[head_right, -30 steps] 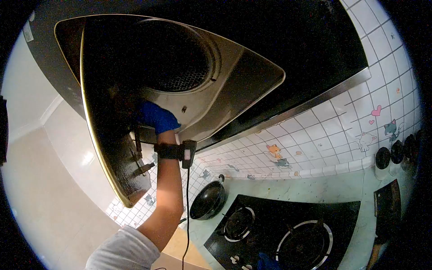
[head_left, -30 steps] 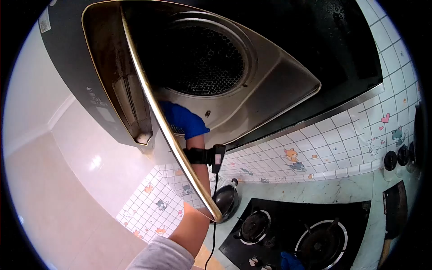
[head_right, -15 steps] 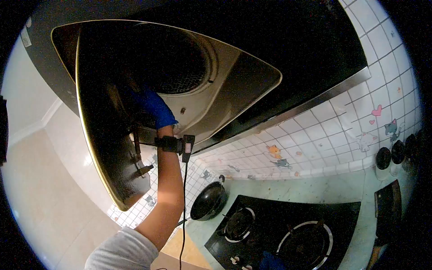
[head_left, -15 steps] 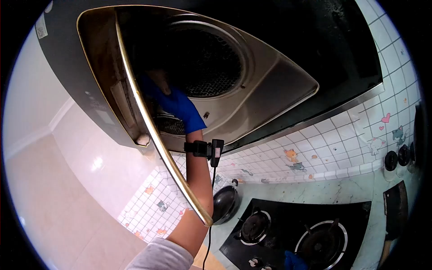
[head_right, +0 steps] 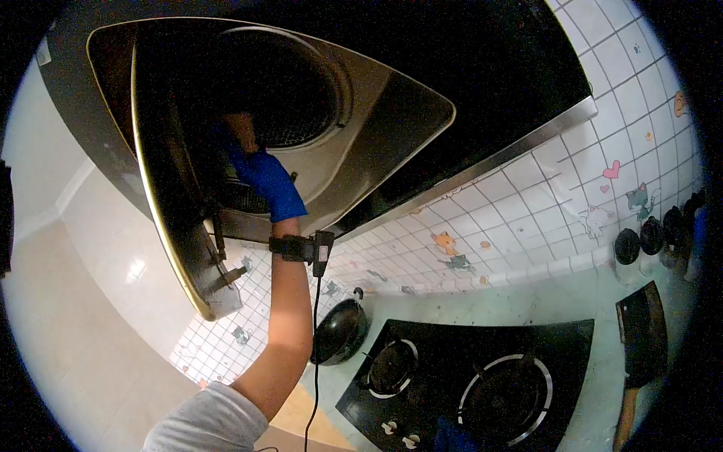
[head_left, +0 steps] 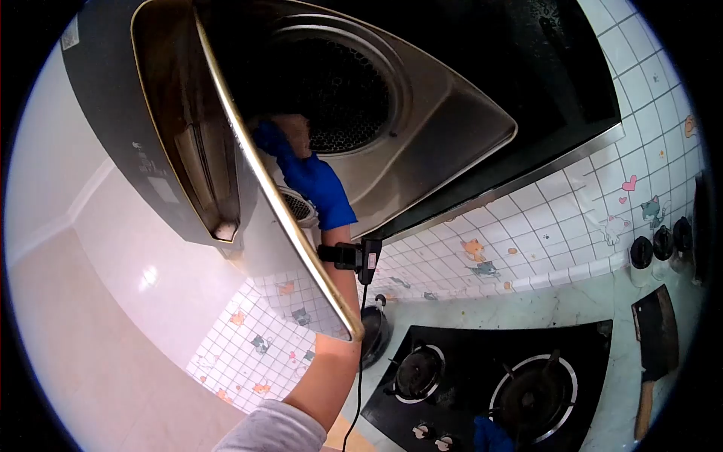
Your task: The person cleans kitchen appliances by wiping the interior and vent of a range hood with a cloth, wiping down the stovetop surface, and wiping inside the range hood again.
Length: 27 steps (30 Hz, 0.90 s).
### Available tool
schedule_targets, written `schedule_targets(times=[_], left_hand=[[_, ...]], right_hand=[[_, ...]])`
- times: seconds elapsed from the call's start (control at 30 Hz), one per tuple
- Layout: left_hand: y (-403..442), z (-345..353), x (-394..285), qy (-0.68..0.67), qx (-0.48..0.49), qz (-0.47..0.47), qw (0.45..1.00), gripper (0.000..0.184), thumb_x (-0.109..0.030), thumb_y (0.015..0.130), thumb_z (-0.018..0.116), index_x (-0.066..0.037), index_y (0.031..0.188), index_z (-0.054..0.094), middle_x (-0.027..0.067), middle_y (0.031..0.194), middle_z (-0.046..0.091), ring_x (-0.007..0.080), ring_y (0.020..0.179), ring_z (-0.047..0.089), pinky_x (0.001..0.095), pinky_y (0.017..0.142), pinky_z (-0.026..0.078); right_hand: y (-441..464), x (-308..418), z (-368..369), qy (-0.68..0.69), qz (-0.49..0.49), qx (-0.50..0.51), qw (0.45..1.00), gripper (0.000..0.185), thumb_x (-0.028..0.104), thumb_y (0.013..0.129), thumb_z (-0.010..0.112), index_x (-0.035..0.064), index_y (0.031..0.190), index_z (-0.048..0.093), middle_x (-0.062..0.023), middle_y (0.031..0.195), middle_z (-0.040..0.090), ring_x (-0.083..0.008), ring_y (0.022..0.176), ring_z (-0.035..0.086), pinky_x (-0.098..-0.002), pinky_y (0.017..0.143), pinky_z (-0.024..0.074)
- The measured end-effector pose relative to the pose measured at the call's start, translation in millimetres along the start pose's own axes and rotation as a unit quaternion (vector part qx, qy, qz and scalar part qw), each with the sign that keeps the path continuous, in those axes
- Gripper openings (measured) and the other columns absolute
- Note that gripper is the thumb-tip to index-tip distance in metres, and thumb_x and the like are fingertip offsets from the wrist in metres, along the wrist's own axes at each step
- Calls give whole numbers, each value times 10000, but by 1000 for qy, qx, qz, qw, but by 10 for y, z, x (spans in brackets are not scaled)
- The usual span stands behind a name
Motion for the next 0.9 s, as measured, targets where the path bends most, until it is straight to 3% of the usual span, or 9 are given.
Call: schedule_targets(times=[0.13,0.2,0.33,0.47,0.53,0.6,0.67,0.73,0.9], left_hand=[[-195,30,246,77,38,-83,993,381,-31,810,443,-4,1189,419,127,1124,506,215,947,492,294,852,367],[-437,114,31,81,50,24,995,358,-55,810,458,-15,1166,452,130,1085,530,219,909,511,302,824,388],[-837,228,79,-12,119,-93,988,355,-82,822,454,-17,1171,450,125,1120,509,226,961,498,311,854,367],[-1082,216,-106,11,180,23,983,394,-62,845,376,-51,1239,371,78,1233,423,197,1118,398,293,950,274],[-923,112,-65,-147,56,-90,984,387,-130,858,398,-40,1234,368,74,1201,436,198,1077,409,289,936,281],[-636,83,-83,-78,61,-216,971,475,-229,878,392,-59,1295,241,127,1273,332,198,1098,379,311,950,271],[-428,79,-689,-216,-165,-381,884,499,-275,861,427,-39,1273,272,136,1252,358,221,1078,394,315,955,262],[-158,202,-284,-343,-43,-276,897,508,-294,845,454,-37,1252,293,141,1245,364,254,1083,392,337,946,276],[65,438,-483,-374,-61,-250,891,449,-220,833,480,-40,1218,334,149,1219,386,264,1077,397,349,933,294]], right_hand=[[-7,-2,-32,50,32,9,998,238,158,842,445,51,1015,567,-135,951,587,-266,889,543,-324,789,417],[-43,-13,-11,56,40,12,998,233,149,838,451,40,1005,569,-137,950,587,-266,890,544,-328,794,414],[-61,44,-28,19,49,24,998,225,133,828,463,20,993,569,-141,941,590,-259,879,550,-336,794,414],[-136,-21,5,27,68,17,997,218,127,825,469,22,986,571,-140,931,593,-258,867,555,-339,789,417],[-105,-30,49,14,73,32,997,217,127,823,472,25,986,573,-138,927,593,-264,865,556,-335,789,418],[-56,46,21,29,67,23,997,219,132,826,468,26,987,573,-137,933,592,-265,875,553,-331,794,416],[-45,87,9,40,63,25,997,222,137,828,465,28,989,572,-135,939,590,-266,884,550,-328,799,413],[-22,128,-5,44,41,22,998,237,156,835,454,34,1004,564,-135,945,588,-265,894,548,-328,803,412],[31,149,-45,-14,4,25,1000,249,175,839,439,49,1022,552,-126,930,592,-261,875,552,-337,785,422]])
Point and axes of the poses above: each hand's wrist, its own y-axis towards the middle knuckle, its own z-axis out of the palm, x = y × z, the point moved 7 cm from there along y, towards the middle knuckle
